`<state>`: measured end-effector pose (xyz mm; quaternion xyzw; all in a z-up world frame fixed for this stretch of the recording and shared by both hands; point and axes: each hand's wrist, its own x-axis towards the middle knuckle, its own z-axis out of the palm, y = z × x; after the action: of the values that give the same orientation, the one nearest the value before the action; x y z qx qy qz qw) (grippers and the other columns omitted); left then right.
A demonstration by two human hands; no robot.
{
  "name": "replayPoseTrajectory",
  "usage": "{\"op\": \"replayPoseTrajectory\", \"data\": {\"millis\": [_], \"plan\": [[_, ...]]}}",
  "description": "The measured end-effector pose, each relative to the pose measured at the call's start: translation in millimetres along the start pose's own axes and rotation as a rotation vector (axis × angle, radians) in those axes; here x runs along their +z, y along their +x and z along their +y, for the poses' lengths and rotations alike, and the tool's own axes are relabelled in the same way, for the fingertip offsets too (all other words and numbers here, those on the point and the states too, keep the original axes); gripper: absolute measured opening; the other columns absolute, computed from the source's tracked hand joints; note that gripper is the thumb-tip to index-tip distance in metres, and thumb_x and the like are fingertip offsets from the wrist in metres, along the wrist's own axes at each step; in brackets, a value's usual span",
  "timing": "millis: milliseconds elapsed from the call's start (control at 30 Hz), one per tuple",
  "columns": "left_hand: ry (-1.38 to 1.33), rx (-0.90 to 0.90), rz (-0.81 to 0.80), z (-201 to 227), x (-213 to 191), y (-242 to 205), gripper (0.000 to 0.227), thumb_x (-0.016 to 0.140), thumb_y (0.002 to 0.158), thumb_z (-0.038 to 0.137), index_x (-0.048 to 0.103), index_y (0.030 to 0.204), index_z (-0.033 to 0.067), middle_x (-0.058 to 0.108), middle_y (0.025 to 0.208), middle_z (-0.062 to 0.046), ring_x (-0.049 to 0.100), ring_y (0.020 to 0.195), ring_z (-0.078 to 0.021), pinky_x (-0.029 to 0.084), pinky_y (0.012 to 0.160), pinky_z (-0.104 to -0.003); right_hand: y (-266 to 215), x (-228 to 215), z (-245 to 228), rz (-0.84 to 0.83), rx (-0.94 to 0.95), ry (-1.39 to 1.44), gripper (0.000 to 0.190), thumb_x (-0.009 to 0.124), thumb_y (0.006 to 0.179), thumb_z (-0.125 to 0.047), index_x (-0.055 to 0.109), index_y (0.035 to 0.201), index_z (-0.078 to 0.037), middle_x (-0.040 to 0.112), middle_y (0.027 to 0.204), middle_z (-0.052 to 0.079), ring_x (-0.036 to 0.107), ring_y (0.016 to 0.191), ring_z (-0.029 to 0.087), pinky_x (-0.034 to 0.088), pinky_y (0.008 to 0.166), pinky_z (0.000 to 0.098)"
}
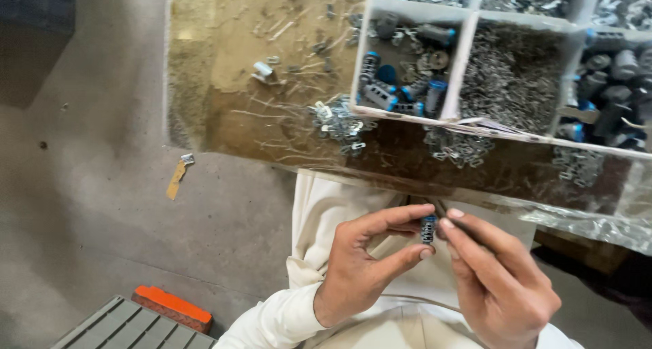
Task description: The person assembles small cylindrical key components by hand, inserting metal pins into blue-and-black bodies and placing the finished units into a compartmentalized tray. The person repeatedly picks parts from the tray and assembles them one at a time.
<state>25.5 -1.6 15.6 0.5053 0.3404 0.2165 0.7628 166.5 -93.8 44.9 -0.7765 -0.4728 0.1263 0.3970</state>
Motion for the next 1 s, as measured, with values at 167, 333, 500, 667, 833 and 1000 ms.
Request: {"op": "replayPoseTrajectory", "data": {"millis": [167, 333, 500, 667, 833, 1000], "plan": [[-0.145, 0.004, 0.099, -6, -14, -11, 0.047, 0.078, 0.093, 0.002, 0.065, 0.138, -0.0020, 0.074, 0.117, -0.007, 0.069, 0.109, -0.0133, 0.056, 0.100, -0.029, 28, 12, -12, -0.072, -0.210, -0.159, 0.035, 0.075, 0.086, 0.003, 0.075, 0.119, -0.007, 0.071, 0.118, 0.013, 0.073, 0.097, 0.026, 0.059, 0.083, 0.0335], [-0.141, 0.084, 0.250, -11, -32, -16, 0.049, 0.080, 0.089, 0.001, 0.064, 0.136, -0.0031, 0.074, 0.117, -0.007, 0.070, 0.108, -0.0147, 0.057, 0.099, -0.030, 56, 37, -25, -0.150, -0.445, -0.247, 0.050, 0.078, 0.081, -0.002, 0.074, 0.131, -0.012, 0.065, 0.119, 0.010, 0.069, 0.088, 0.025, 0.055, 0.078, 0.0361], [-0.132, 0.106, 0.308, -12, -44, -21, 0.048, 0.080, 0.090, 0.000, 0.065, 0.135, -0.0053, 0.075, 0.115, -0.010, 0.071, 0.107, -0.0159, 0.057, 0.099, -0.031, 60, 41, -29, -0.116, -0.369, -0.319, 0.042, 0.080, 0.087, -0.006, 0.076, 0.128, -0.013, 0.065, 0.118, 0.008, 0.068, 0.081, 0.022, 0.056, 0.073, 0.0350], [-0.170, 0.063, 0.297, -14, -47, -18, 0.049, 0.079, 0.089, 0.002, 0.064, 0.135, -0.0043, 0.075, 0.115, -0.009, 0.071, 0.107, -0.0153, 0.056, 0.101, -0.031, 54, 35, -27, -0.084, -0.244, -0.239, 0.033, 0.077, 0.092, -0.006, 0.074, 0.124, -0.010, 0.065, 0.118, 0.009, 0.070, 0.080, 0.020, 0.055, 0.069, 0.0326], [-0.164, 0.067, 0.261, -12, -46, -17, 0.049, 0.080, 0.090, 0.003, 0.064, 0.137, -0.0040, 0.074, 0.116, -0.009, 0.070, 0.108, -0.0150, 0.056, 0.101, -0.030, 59, 39, -30, -0.098, -0.265, -0.290, 0.032, 0.077, 0.093, -0.010, 0.076, 0.124, -0.014, 0.064, 0.121, 0.008, 0.069, 0.082, 0.021, 0.056, 0.071, 0.0332], [-0.179, 0.035, 0.247, -8, -45, -13, 0.050, 0.080, 0.089, 0.004, 0.064, 0.136, -0.0035, 0.074, 0.117, -0.009, 0.070, 0.107, -0.0148, 0.057, 0.098, -0.030, 64, 41, -34, -0.141, -0.233, -0.260, 0.033, 0.078, 0.091, -0.010, 0.076, 0.124, -0.014, 0.064, 0.116, 0.009, 0.068, 0.077, 0.020, 0.054, 0.065, 0.0336]]}}
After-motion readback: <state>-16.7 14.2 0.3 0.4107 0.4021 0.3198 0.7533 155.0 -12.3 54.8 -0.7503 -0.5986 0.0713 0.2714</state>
